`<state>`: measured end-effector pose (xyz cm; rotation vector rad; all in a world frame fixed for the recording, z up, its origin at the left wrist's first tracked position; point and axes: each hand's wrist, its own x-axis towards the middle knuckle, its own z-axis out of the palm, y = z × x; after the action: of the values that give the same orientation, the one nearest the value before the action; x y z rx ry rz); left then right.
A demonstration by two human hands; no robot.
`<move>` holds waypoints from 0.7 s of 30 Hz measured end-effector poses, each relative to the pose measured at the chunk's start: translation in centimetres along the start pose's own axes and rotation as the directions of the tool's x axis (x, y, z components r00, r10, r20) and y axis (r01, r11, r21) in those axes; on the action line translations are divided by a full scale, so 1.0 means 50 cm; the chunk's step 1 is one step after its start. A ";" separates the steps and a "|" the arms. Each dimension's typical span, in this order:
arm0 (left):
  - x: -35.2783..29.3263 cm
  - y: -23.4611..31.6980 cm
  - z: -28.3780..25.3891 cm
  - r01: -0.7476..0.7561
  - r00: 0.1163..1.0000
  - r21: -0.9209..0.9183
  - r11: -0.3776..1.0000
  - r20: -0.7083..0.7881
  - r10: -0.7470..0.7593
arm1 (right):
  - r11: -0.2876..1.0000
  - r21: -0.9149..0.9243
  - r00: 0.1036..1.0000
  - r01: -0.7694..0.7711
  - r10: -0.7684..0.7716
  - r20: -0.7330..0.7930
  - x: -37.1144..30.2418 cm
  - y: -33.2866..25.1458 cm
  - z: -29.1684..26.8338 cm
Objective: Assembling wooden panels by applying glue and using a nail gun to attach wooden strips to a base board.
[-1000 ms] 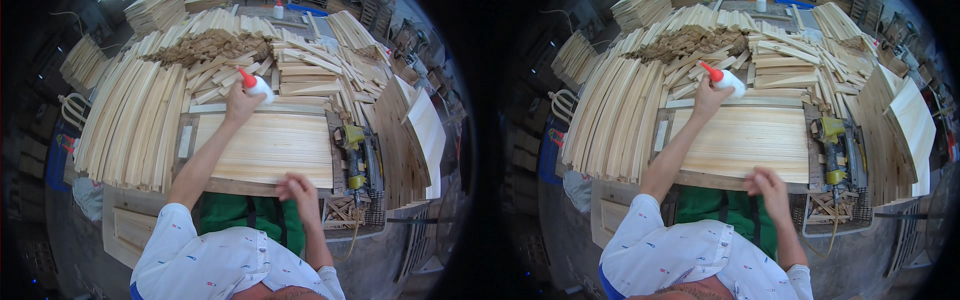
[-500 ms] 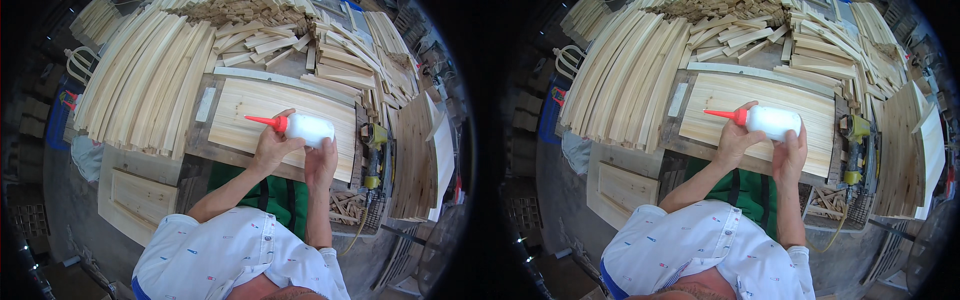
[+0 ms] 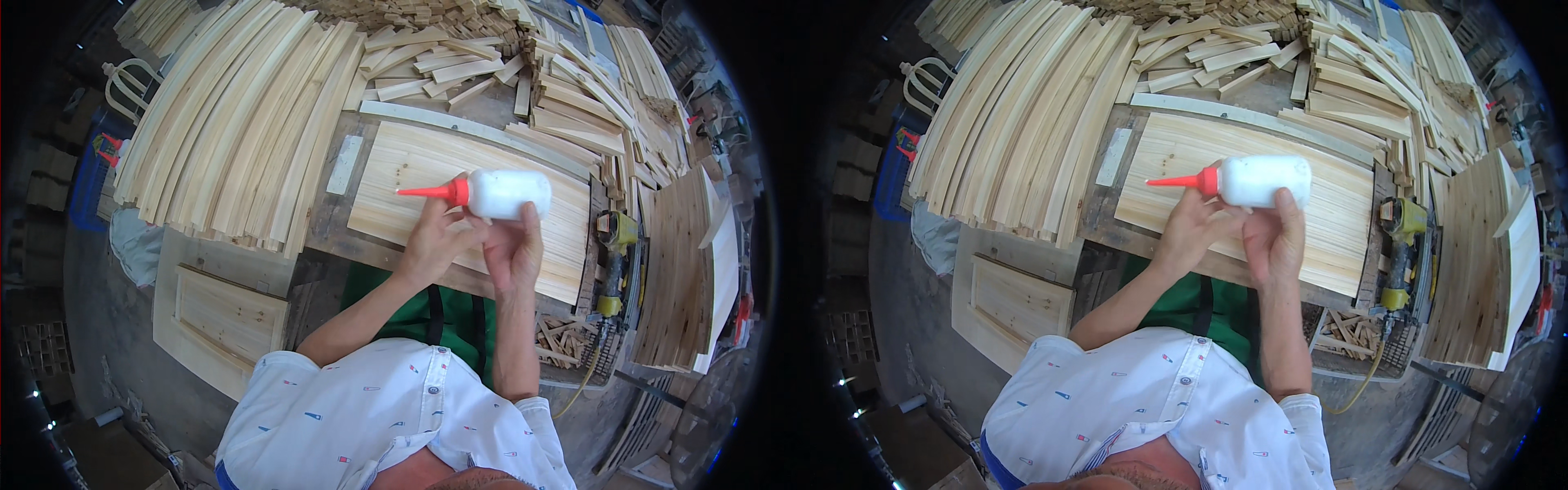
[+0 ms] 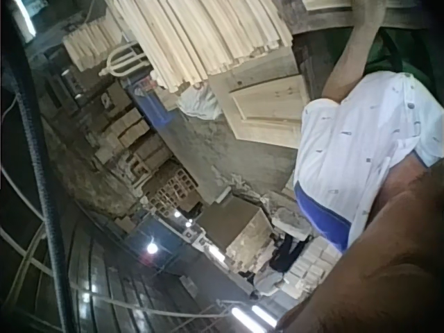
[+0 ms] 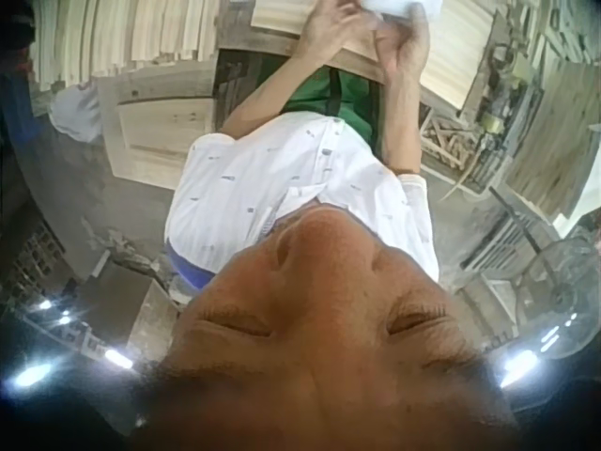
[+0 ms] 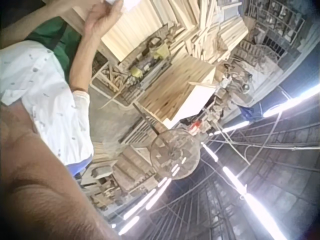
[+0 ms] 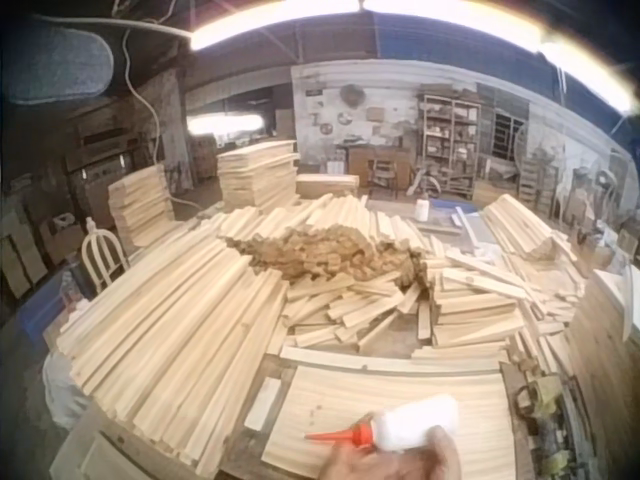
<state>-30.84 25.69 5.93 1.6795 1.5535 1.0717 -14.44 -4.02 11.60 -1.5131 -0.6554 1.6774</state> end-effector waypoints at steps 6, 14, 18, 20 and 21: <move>-0.151 0.106 -0.015 0.094 0.965 -0.719 0.689 0.236 0.114 | 0.921 0.224 0.945 0.317 -0.287 -0.157 0.139 -0.128 -0.010; -0.219 0.167 0.003 0.346 0.913 -0.854 0.388 0.402 0.073 | 0.830 0.193 0.841 0.523 -0.466 -0.275 0.187 -0.160 -0.002; -0.181 0.165 0.005 0.381 0.900 -0.881 0.282 0.423 0.107 | 0.613 0.452 0.751 0.648 -0.613 -0.245 0.239 -0.181 0.047; -0.165 0.157 0.001 0.391 0.898 -0.859 0.330 0.435 0.069 | 0.411 0.767 0.841 0.493 -0.451 -0.298 0.256 -0.182 0.080; -0.159 0.152 0.000 0.396 0.894 -0.841 0.369 0.445 0.054 | 0.406 0.768 0.834 0.495 -0.470 -0.288 0.261 -0.181 0.089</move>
<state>-26.97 16.86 11.21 0.7878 0.5516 1.0597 -16.98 12.27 11.94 -0.5481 -0.1652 1.1896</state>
